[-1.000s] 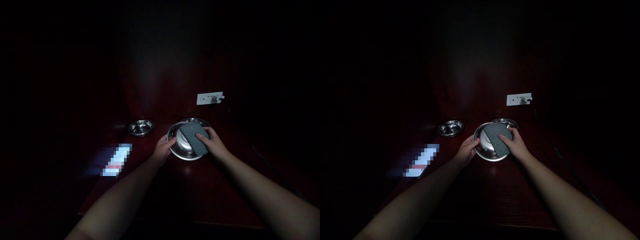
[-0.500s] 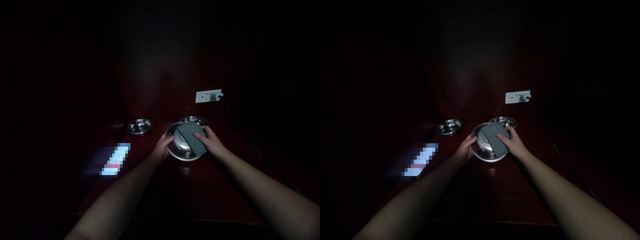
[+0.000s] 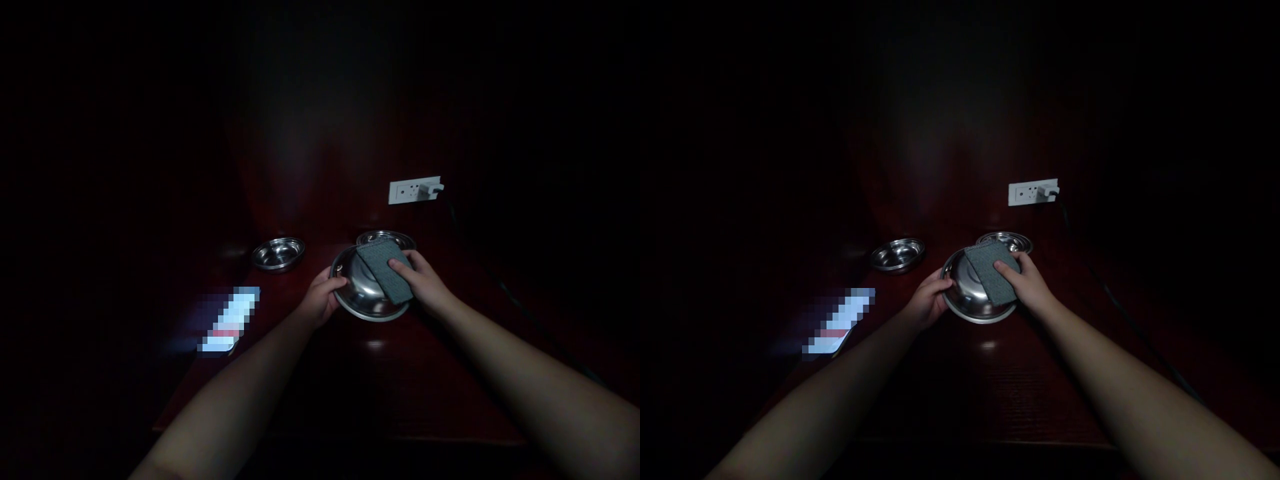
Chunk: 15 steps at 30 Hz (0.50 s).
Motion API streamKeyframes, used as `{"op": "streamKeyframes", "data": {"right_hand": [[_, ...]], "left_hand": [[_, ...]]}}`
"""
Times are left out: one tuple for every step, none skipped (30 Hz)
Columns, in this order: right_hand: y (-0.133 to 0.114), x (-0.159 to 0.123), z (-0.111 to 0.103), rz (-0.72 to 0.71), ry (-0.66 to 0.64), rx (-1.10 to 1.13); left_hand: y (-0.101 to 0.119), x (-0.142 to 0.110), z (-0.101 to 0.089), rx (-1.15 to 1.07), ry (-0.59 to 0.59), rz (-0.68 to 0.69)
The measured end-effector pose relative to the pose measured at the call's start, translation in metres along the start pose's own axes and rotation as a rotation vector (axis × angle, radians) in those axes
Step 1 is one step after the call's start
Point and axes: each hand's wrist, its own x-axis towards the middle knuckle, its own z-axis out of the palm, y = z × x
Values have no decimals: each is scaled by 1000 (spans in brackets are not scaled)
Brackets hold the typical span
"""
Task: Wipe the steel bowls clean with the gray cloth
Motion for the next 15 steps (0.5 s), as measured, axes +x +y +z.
{"op": "streamKeyframes", "data": {"right_hand": [[1, 0, 0, -2, 10, 4], [2, 1, 0, -5, 16, 6], [2, 1, 0, -7, 17, 8], [3, 2, 0, -4, 16, 8], [4, 3, -1, 1, 13, 4], [5, 3, -2, 6, 10, -3], [6, 4, -2, 10, 9, -12], [6, 4, -3, 13, 5, -21], [7, 5, -4, 15, 0, -30], [7, 5, -5, 18, -7, -39], [6, 5, -5, 24, -17, -46], [6, 4, -5, 34, -28, -48], [6, 4, -4, 44, -40, -47], [6, 3, -4, 53, -52, -44], [5, 3, -4, 59, -64, -40]], "left_hand": [[1, 0, 0, 2, 22, 1], [1, 0, 0, 6, 46, -2], [1, 0, 0, 11, 65, -14], [0, 0, 1, 17, 79, -37], [-1, 0, 1, 26, 84, -67], [-3, 0, 1, 37, 82, -103], [-4, 0, 0, 48, 74, -136], [-5, 0, 0, 58, 65, -160], [-6, 0, 0, 66, 60, -173], [-7, 0, 0, 74, 61, -176], [-6, 0, 0, 80, 67, -173], [-6, 0, 0, 85, 75, -166], [-5, 0, 1, 92, 82, -159], [-4, -1, 1, 99, 86, -152], [-2, -1, 1, 106, 87, -148]]}}
